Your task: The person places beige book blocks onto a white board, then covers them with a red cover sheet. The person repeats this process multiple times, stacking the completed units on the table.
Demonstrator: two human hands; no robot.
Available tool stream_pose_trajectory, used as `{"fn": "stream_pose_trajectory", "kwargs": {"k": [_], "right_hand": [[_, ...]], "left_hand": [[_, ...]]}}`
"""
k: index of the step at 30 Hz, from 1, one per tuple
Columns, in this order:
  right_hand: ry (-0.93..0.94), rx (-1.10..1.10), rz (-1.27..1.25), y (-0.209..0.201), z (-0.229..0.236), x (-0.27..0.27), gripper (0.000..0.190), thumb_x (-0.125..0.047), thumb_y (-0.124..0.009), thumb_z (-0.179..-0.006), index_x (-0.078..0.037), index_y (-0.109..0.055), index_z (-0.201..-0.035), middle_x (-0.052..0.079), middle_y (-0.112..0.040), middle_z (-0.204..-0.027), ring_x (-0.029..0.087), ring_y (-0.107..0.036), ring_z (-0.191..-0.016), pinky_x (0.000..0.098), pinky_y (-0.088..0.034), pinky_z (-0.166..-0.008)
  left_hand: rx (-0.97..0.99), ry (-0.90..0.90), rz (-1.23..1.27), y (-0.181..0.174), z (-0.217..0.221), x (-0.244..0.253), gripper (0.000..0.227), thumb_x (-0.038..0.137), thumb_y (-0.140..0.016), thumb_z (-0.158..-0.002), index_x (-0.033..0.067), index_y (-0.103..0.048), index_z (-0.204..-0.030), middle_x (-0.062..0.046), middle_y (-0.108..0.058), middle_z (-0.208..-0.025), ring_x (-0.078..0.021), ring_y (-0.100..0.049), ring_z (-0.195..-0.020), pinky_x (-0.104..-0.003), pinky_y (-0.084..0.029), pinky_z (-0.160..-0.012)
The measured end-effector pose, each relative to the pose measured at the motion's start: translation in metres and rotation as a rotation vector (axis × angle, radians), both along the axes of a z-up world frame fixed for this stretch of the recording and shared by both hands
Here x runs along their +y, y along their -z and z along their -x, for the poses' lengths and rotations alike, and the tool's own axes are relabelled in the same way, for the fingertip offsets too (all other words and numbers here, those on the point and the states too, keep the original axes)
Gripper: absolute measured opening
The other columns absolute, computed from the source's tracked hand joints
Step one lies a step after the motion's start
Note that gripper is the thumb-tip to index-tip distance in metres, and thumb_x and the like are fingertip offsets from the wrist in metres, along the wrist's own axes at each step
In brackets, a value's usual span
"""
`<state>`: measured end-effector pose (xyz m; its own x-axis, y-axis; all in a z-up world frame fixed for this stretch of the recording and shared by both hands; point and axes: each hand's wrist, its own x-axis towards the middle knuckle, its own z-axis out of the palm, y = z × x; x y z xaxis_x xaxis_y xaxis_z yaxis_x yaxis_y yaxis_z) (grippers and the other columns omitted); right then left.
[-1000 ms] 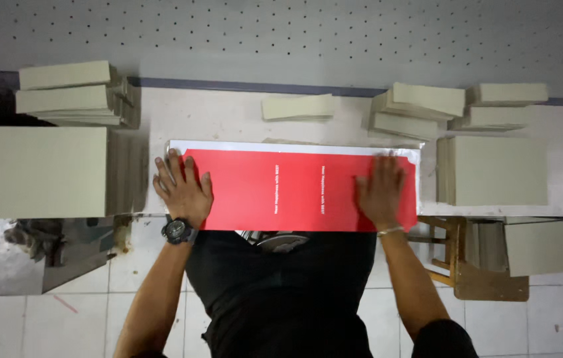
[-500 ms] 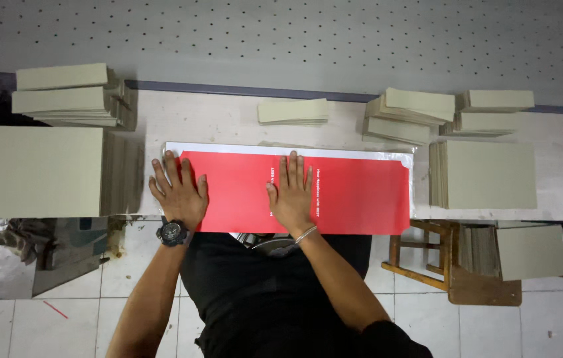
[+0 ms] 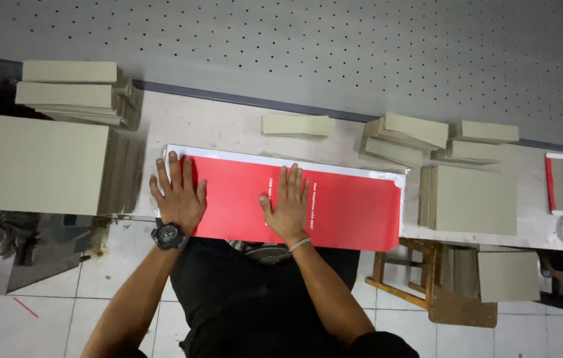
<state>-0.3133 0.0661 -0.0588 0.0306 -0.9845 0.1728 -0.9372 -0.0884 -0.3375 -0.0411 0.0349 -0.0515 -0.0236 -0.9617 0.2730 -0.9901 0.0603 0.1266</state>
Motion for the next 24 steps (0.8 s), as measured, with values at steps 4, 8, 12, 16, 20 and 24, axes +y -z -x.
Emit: {"fn": "stream_pose_trajectory", "kwargs": {"k": [4, 8, 12, 16, 20, 24], "right_hand": [[0.009, -0.655, 0.073, 0.012, 0.080, 0.038, 0.104, -0.069, -0.055, -0.105, -0.007, -0.014, -0.177, 0.026, -0.003, -0.183, 0.048, 0.000, -0.166, 0.0639, 0.000, -0.132], [-0.020, -0.228, 0.011, -0.047, 0.176, 0.118, 0.103, -0.059, -0.073, -0.094, -0.013, -0.028, -0.175, 0.020, -0.017, -0.183, 0.044, -0.014, -0.166, 0.0636, -0.008, -0.132], [0.010, 0.244, 0.038, -0.029, 0.242, 0.152, 0.086, -0.042, -0.073, -0.095, -0.022, -0.039, -0.172, 0.017, -0.020, -0.184, 0.036, -0.030, -0.163, 0.0629, -0.025, -0.131], [-0.007, 0.317, 0.192, -0.013, 0.274, 0.151, 0.070, -0.003, -0.079, -0.089, -0.019, -0.063, -0.156, 0.014, -0.040, -0.178, 0.035, -0.063, -0.138, 0.0588, -0.044, -0.126], [-0.128, 0.365, 0.281, -0.011, 0.316, 0.147, 0.059, 0.001, -0.074, -0.089, -0.021, -0.071, -0.144, 0.005, -0.057, -0.168, 0.027, -0.061, -0.145, 0.0545, -0.051, -0.124], [0.057, -0.017, 0.189, -0.079, 0.321, 0.119, 0.037, 0.003, -0.082, -0.091, -0.020, -0.084, -0.120, -0.003, -0.077, -0.139, 0.025, -0.074, -0.127, 0.0450, -0.059, -0.120]], "left_hand": [[0.067, 0.077, -0.013, -0.027, -0.005, 0.017, 0.086, 0.071, -0.043, -0.107, 0.0137, -0.042, -0.171, -0.020, -0.022, -0.184, -0.0481, -0.015, -0.167, -0.065, -0.020, -0.127], [0.094, 0.447, -0.011, -0.024, -0.023, 0.054, 0.113, 0.086, -0.060, -0.075, 0.0261, -0.042, -0.169, -0.015, -0.030, -0.182, -0.0423, -0.032, -0.164, -0.060, -0.022, -0.133], [-0.022, 0.558, 0.019, -0.003, -0.026, 0.062, 0.109, 0.028, -0.086, -0.070, 0.0240, -0.042, -0.170, -0.020, -0.033, -0.178, -0.0438, -0.043, -0.156, -0.058, -0.033, -0.133], [0.041, 0.529, 0.153, 0.002, -0.036, 0.059, 0.075, 0.009, -0.069, -0.091, 0.0246, -0.056, -0.162, -0.019, -0.047, -0.171, -0.0398, -0.056, -0.148, -0.052, -0.039, -0.131], [-0.053, 0.602, 0.103, -0.025, -0.059, 0.052, 0.083, 0.021, -0.082, -0.074, 0.0246, -0.061, -0.155, -0.016, -0.050, -0.170, -0.0336, -0.055, -0.151, -0.050, -0.040, -0.134], [-0.157, 0.529, -0.001, -0.108, -0.066, 0.015, 0.034, 0.041, -0.080, -0.078, 0.0261, -0.082, -0.108, 0.001, -0.074, -0.138, -0.0193, -0.069, -0.137, -0.044, -0.044, -0.134]]}}
